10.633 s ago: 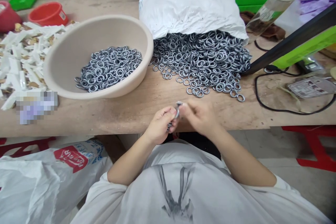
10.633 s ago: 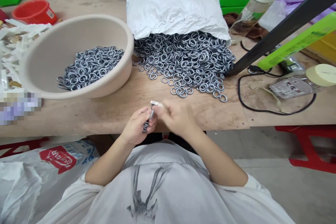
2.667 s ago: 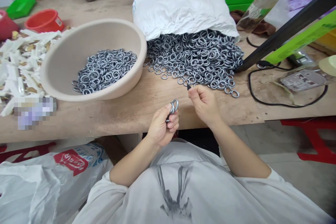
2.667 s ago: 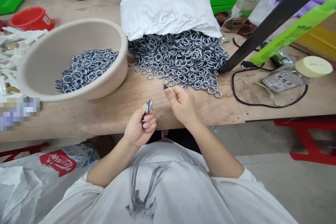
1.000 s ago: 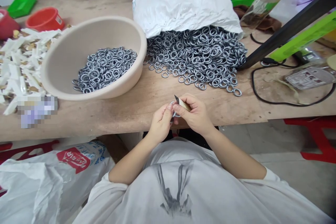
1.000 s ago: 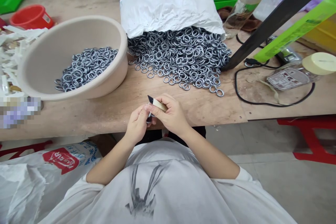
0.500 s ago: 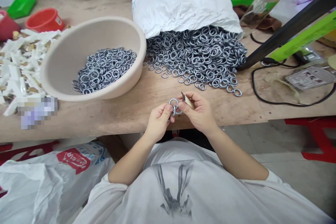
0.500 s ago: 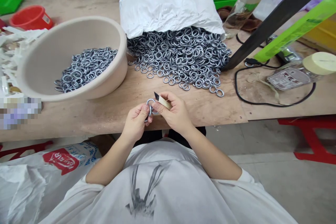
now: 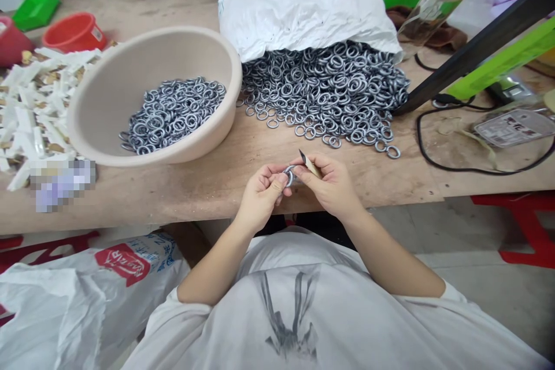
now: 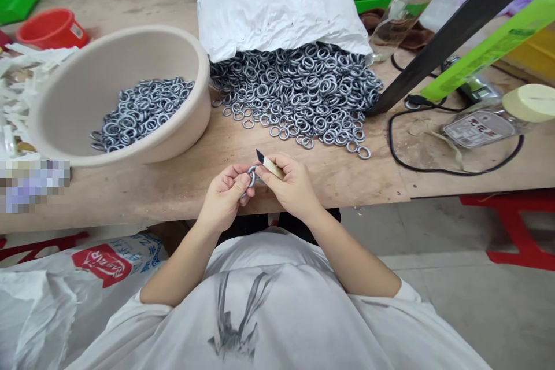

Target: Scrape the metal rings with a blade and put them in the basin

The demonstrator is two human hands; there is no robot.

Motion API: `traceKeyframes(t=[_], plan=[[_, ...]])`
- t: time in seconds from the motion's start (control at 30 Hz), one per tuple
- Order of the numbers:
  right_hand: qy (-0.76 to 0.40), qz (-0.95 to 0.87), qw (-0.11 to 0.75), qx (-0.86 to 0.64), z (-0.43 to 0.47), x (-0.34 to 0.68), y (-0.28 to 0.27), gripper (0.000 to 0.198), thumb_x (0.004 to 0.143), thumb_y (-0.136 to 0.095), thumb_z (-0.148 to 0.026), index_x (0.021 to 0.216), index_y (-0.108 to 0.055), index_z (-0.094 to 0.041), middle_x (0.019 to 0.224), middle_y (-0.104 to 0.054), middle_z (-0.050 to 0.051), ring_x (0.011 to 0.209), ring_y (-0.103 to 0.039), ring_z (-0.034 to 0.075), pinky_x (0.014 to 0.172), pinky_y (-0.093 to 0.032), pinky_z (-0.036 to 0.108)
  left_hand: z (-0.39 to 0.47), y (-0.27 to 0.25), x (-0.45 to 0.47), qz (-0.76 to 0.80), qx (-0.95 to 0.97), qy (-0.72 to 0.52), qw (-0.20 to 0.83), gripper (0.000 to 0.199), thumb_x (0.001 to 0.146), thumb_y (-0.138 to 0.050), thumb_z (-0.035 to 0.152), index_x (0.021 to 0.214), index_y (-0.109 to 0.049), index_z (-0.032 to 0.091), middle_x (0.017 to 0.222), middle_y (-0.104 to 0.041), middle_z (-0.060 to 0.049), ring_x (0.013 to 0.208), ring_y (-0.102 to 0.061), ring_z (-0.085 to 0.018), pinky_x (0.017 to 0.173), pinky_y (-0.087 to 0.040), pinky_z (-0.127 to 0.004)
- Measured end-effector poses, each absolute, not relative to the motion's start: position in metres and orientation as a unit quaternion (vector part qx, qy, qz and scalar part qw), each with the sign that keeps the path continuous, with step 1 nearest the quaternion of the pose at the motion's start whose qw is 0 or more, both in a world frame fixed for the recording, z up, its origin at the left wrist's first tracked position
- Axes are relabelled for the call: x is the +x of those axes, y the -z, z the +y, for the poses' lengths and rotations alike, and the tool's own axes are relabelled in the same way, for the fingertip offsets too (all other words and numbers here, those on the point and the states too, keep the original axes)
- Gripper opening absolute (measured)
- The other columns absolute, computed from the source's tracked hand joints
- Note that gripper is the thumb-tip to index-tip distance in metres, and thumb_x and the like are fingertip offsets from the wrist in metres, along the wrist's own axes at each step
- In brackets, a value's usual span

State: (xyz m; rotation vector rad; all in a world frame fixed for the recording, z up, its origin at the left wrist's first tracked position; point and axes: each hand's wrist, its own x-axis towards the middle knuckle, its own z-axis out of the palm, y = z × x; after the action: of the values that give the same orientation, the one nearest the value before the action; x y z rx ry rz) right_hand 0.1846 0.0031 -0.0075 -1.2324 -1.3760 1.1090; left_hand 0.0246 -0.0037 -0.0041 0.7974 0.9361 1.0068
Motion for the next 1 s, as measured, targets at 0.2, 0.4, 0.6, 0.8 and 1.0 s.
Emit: traceKeyframes(t=[0.2,0.4,0.6,0.8,1.0], plan=[[-0.417,-0.569,0.504,-0.498,-0.003,0.187,0.002,0.029,0.086,-0.070,-0.048,0.096,-0.067,-0.020,0.085,-0.069,0.002,0.076,-0.062,0.016,0.071,-0.048,0.030,-0.003,-0.002,0.025,0.403,0.311,-0.456,0.730,0.042,0.070,-0.086,0.044,0.087,-0.062,0.014,0.056,-0.062,0.002,0.043,-0.042,-0.004,0.042,-0.029,-0.015],[-0.315,-0.720,0.392,-0.479,-0.018,0.191,-0.015,0.037,0.096,-0.058,-0.048,0.070,-0.061,-0.020,0.061,-0.059,-0.001,0.057,-0.051,0.012,0.056,-0.036,0.027,-0.005,-0.004,0.025,0.404,0.307,-0.489,0.710,0.042,0.070,-0.086,0.046,0.085,-0.064,0.014,0.060,-0.060,0.003,0.045,-0.043,-0.004,0.042,-0.031,-0.016],[-0.275,-0.741,0.372,-0.487,-0.017,0.189,-0.010,0.041,0.095,-0.057,-0.050,0.067,-0.059,-0.020,0.061,-0.059,0.000,0.056,-0.050,0.012,0.055,-0.033,0.027,-0.005,-0.005,0.027,0.384,0.282,-0.504,0.721,0.045,0.065,-0.090,0.041,0.088,-0.060,0.016,0.064,-0.061,0.004,0.043,-0.043,-0.003,0.041,-0.032,-0.016],[-0.300,-0.733,0.369,-0.486,-0.016,0.189,-0.013,0.041,0.095,-0.056,-0.051,0.070,-0.063,-0.019,0.063,-0.062,0.000,0.058,-0.053,0.012,0.056,-0.035,0.027,-0.006,-0.005,0.027,0.368,0.272,-0.496,0.738,0.043,0.071,-0.087,0.042,0.078,-0.053,0.017,0.059,-0.059,0.005,0.041,-0.041,-0.002,0.041,-0.030,-0.014],[-0.319,-0.727,0.359,-0.491,-0.016,0.189,-0.013,0.042,0.095,-0.056,-0.053,0.070,-0.064,-0.020,0.064,-0.064,0.001,0.058,-0.053,0.013,0.056,-0.035,0.027,-0.007,-0.005,0.029,0.375,0.271,-0.504,0.729,0.043,0.069,-0.088,0.043,0.077,-0.054,0.016,0.059,-0.058,0.005,0.041,-0.041,-0.001,0.040,-0.031,-0.014]])
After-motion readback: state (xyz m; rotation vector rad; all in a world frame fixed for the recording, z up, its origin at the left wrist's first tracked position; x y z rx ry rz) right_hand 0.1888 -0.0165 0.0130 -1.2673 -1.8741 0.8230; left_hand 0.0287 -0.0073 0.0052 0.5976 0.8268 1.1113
